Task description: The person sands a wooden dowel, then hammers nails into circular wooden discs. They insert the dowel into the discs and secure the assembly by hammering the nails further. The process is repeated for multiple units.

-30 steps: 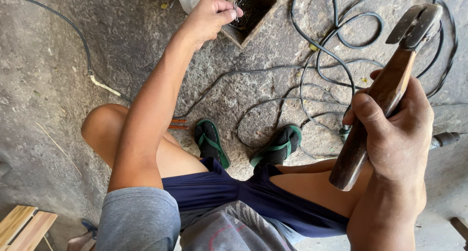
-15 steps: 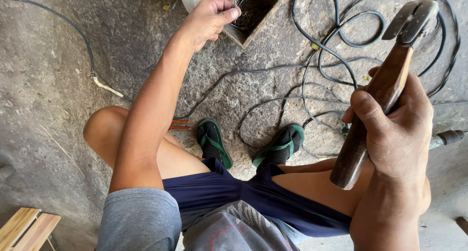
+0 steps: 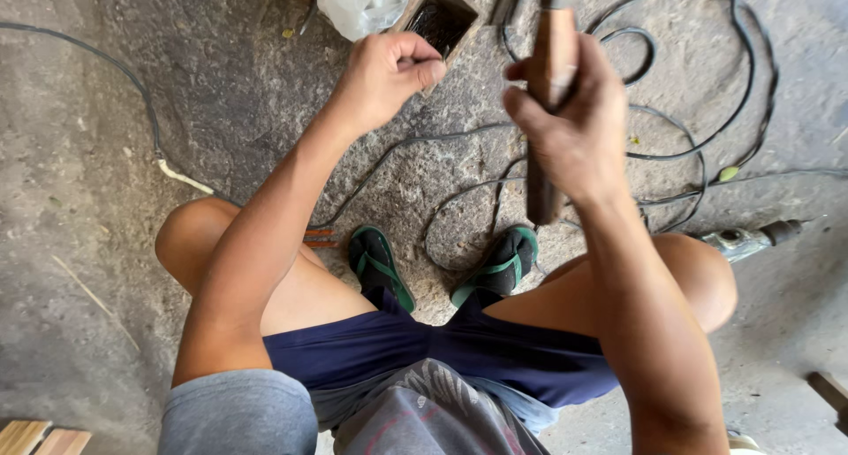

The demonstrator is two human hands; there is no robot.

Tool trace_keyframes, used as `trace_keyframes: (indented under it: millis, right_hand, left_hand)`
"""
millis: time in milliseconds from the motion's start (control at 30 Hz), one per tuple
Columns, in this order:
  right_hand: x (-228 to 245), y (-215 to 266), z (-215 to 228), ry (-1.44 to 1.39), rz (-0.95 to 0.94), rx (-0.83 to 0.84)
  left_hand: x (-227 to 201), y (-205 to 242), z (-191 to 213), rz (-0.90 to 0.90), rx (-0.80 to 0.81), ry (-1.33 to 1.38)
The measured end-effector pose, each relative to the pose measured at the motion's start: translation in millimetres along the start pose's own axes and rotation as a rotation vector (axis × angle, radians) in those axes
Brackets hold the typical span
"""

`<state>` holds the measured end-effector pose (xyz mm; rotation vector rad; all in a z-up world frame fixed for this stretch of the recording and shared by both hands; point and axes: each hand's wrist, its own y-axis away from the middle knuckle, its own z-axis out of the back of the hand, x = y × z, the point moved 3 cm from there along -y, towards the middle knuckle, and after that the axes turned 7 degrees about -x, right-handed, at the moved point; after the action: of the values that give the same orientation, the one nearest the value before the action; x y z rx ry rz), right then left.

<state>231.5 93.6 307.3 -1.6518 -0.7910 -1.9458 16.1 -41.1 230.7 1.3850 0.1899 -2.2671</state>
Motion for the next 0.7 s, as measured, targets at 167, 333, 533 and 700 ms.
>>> trace_keyframes:
  millis: [167,333,533,700]
  right_hand:
    - [6,-17,-44,0.387,0.127,-0.056]
    - [10,-29,-72,0.399,0.37,-0.091]
    - [15,-53,-83,0.232,0.228,-0.12]
    - [22,-55,-93,-0.482,-0.053,-0.099]
  left_hand:
    - [-35,16,8,-0.149,-0.074,-0.179]
    - [-40,20,21,-0.32,-0.221,-0.216]
    - [-21,17,48,-0.28,-0.435,-0.154]
    - [-15,13,45,-0.155,-0.356,0.327]
